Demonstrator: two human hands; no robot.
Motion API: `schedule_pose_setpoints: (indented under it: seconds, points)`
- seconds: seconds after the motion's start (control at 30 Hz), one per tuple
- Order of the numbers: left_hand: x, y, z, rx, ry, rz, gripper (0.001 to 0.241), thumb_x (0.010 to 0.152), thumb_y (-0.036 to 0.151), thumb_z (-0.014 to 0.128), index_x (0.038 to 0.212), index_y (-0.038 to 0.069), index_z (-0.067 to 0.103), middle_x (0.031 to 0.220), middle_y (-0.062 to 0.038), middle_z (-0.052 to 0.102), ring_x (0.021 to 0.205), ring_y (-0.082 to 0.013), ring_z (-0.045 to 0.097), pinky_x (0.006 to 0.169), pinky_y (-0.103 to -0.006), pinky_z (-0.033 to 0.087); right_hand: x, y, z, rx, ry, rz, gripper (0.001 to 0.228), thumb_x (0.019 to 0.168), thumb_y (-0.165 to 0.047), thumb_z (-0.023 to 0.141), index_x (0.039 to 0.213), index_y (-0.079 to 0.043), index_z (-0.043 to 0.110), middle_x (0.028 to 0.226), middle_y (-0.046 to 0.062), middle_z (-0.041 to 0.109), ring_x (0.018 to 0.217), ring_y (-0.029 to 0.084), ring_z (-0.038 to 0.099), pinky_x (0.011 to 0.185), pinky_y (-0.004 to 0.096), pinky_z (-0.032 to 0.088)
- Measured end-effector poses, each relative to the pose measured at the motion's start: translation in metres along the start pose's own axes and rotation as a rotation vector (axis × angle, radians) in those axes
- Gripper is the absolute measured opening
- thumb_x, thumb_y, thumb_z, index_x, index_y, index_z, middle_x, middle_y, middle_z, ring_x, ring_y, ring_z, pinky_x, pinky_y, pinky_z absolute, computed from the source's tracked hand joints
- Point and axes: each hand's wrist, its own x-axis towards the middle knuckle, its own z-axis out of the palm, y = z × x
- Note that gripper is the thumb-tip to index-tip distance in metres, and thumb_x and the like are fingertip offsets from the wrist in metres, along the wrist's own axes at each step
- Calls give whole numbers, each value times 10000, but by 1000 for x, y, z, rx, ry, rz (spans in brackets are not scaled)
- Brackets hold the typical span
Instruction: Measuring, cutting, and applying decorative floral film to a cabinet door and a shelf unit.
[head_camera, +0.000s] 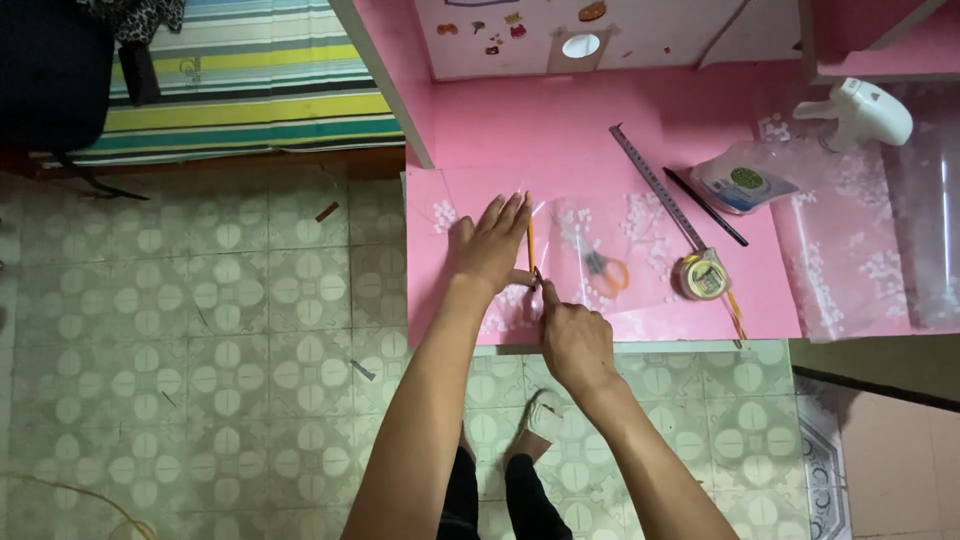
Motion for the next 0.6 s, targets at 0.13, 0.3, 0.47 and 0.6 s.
schedule_pose_setpoints:
  seconds: [0.13, 0.3, 0.47, 0.6]
  points:
    - [-2, 1, -2, 6, -1, -1, 1168, 802, 591, 775, 1656, 218, 72, 1743, -36, 97, 1582, -250, 99, 1054, -565, 265, 4, 3, 4, -33, 4, -3, 611, 908, -112, 449, 1513, -130, 528, 855, 155, 769, 838, 431, 765, 737, 565, 618]
    - [1, -2, -1, -24, 11, 16, 1177, 806, 582, 784, 1660, 220, 61, 1744, -42, 100, 1590, -247, 90, 1073, -562, 255, -10, -2, -22, 160, -84, 86, 612, 961, -113, 408, 1571, -162, 447, 1047, 232, 763, 1012, 477, 732, 887, 622, 572]
    - [-15, -2, -15, -87, 6, 55, 1162, 802, 597, 777, 1656, 198, 98, 1741, -46, 114, 1596, -250, 101, 1077, -538, 300, -28, 11, 3, 644, 243, 42, 425, 1067, -169, 382, 1438, 2, 496, 1086, 325, 723, 1030, 547, 679, 879, 655, 517]
    - [-16, -4, -19, -189, -19, 45, 1208, 752, 460, 824, 1661, 241, 59, 1745, -36, 74, 1605, -245, 39, 1113, -530, 327, -12, 20, 25, 747, 275, 48, 312, 1088, -177, 378, 1334, -24, 491, 1068, 269, 745, 1020, 498, 700, 845, 624, 537]
